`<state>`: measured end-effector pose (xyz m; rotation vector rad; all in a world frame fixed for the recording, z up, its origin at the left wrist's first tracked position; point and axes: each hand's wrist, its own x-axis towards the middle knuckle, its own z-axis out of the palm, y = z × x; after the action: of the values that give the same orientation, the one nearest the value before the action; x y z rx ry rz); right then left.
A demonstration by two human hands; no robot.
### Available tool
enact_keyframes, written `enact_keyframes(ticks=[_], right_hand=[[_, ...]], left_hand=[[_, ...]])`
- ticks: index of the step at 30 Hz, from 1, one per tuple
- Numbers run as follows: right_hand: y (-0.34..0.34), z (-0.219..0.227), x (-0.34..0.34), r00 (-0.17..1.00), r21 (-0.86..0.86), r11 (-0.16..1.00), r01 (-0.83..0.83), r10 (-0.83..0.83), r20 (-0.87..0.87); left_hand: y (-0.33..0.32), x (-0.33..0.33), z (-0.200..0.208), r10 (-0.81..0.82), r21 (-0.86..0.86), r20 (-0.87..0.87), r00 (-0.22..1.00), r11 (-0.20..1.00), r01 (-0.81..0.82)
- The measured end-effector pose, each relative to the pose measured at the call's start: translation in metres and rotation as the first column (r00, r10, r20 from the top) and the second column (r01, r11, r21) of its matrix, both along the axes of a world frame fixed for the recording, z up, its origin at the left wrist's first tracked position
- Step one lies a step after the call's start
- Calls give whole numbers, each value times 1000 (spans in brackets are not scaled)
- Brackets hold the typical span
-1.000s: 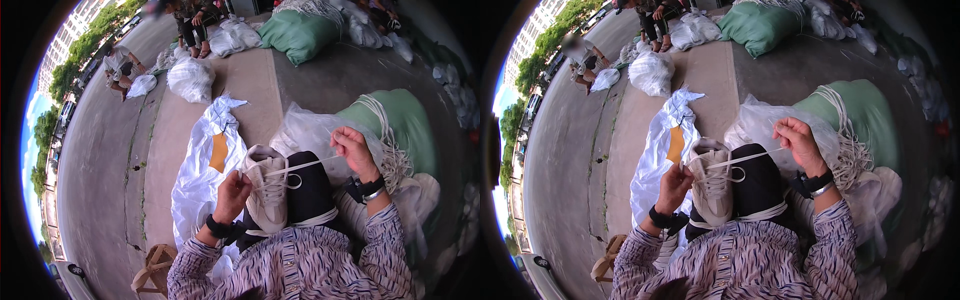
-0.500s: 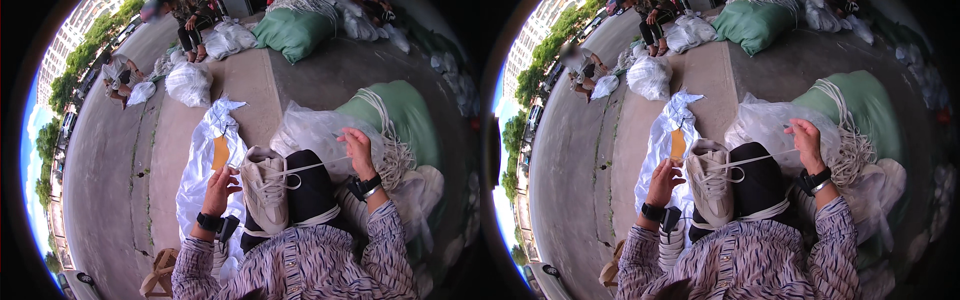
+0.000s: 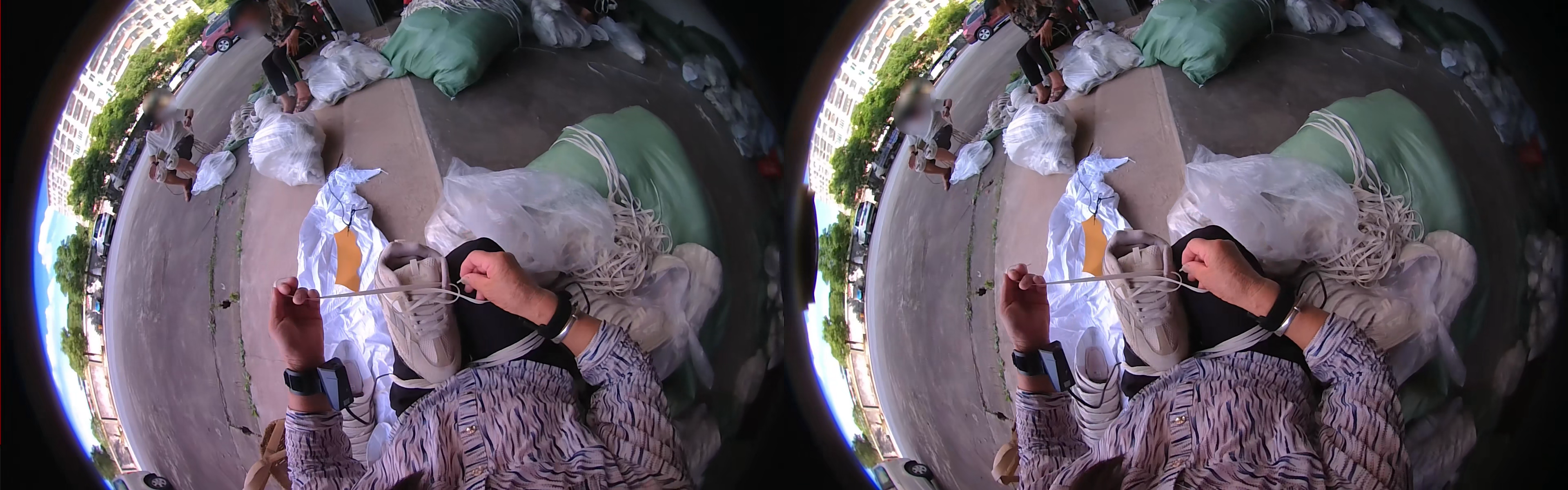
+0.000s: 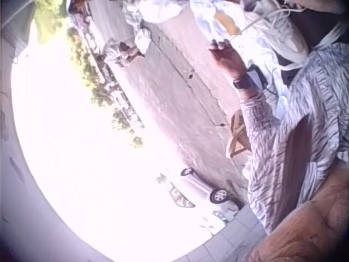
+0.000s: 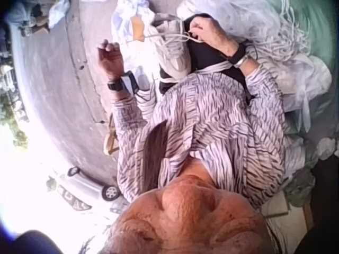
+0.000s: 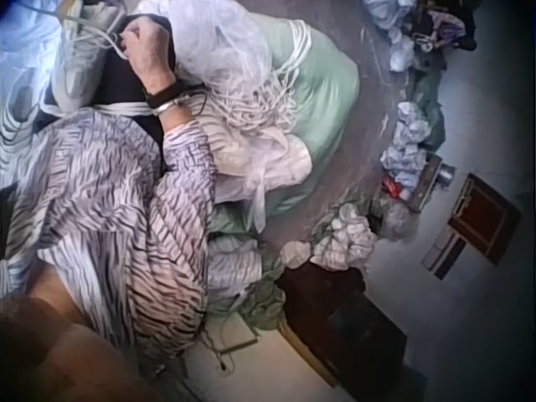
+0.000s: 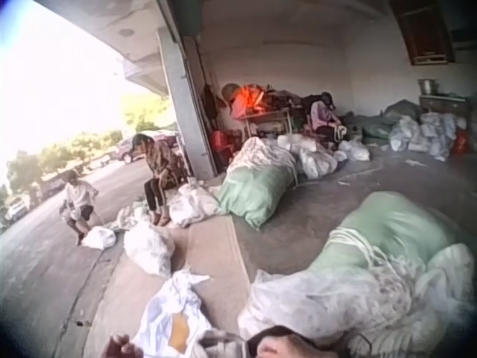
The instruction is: Insert and thread laces into a white sneaker.
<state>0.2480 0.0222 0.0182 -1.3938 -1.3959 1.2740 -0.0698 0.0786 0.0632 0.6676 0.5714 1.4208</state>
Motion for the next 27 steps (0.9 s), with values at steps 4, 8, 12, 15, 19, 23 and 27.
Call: enact_keyframes(ticks=[4,8,12,15,19,23,27], right_hand=[[2,1,-4,996,28,996,87,-87,6],[9,-8,-10,981,219,974,50,-89,173],[8,-8,-15,921,394,919,-14,-142,363],[8,-5,-21,875,428,901,-73,-149,461],[7,6,-21,972,128,990,-51,20,232],[5,6,-22,996,64,997,-35,30,81],[13,10,-21,992,16,1000,-13,11,126]], left_hand=[[-11,20,15,-31,-58,-348,937,998,12],[-31,49,-14,-23,66,-786,617,991,120],[-45,65,-31,7,100,-908,419,975,199],[-44,76,-27,125,169,-973,194,958,233],[-38,73,-33,9,88,-954,299,964,253],[-40,58,-29,-26,108,-938,346,926,362],[-39,56,-35,-151,65,-867,474,910,409]])
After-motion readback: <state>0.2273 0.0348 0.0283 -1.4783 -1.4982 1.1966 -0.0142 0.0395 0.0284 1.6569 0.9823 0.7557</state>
